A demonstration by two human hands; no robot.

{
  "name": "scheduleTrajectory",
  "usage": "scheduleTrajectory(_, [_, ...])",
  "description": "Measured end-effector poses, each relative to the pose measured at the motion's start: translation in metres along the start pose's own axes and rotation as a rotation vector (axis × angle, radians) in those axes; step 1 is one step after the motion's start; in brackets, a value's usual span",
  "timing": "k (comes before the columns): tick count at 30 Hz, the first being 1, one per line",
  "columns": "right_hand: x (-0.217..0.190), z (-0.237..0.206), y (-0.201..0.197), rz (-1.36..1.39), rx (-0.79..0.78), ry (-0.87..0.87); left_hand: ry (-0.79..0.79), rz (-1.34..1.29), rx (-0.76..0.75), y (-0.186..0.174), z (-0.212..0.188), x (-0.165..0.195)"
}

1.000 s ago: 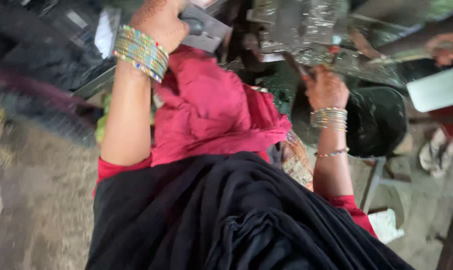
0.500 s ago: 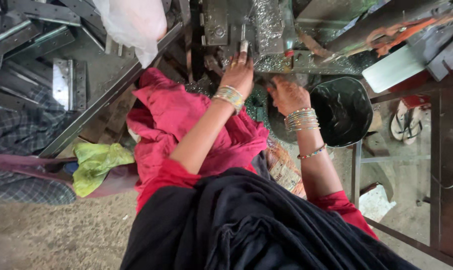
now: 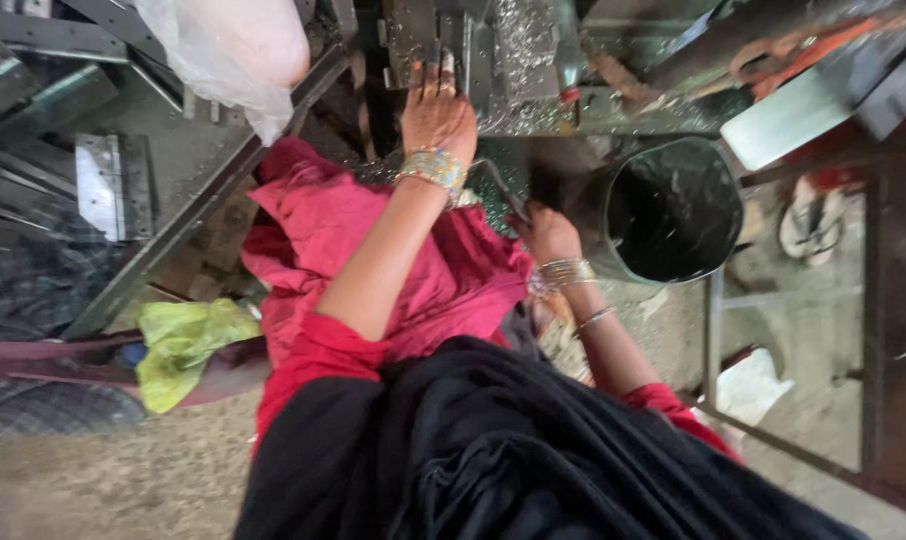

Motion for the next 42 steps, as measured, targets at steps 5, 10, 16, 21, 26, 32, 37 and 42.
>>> scheduleTrajectory(5, [-0.036, -0.002, -0.021, -0.480, -0.040, -0.239, 0.076, 0.128, -0.030, -0.012, 0.004, 0.003])
scheduleTrajectory(10, [-0.037, 0.012, -0.069, -0.268, -0.001, -0.109, -0.023, 0.219, -0.230, -0.007, 0.035, 0.007])
scheduleTrajectory(16, [-0.034, -0.017, -0.023, -0.070, 0.059, -0.091, -0.046, 0.251, -0.067, -0.007, 0.026, 0.006])
scheduleTrajectory(21, [-0.022, 0.015, -0.042, -0.238, -0.066, -0.040, -0.016, 0.217, -0.162, -0.002, 0.047, -0.005])
scheduleTrajectory(26, [-0.042, -0.005, -0.043, -0.320, 0.103, -0.171, -0.062, 0.129, -0.165, 0.005, 0.067, -0.007])
scheduleTrajectory(32, [-0.030, -0.004, -0.028, -0.075, -0.089, -0.048, 0.019, 0.145, 0.125, -0.012, 0.061, -0.020])
scheduleTrajectory(37, [-0.037, -0.008, -0.061, -0.306, 0.132, -0.201, -0.045, 0.083, -0.046, -0.020, 0.095, -0.037])
scheduleTrajectory(42, [-0.014, -0.011, -0.010, -0.021, -0.035, -0.018, -0.085, 0.290, 0.255, -0.054, 0.083, -0.027])
Point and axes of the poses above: each hand's wrist, its own z-axis towards the middle knuckle, its own y-axis out of the palm, x = y × z, the point moved 9 cm from there along z, towards the middle knuckle, and after that the axes turned 15 degrees about -x, right-handed, at the moved point
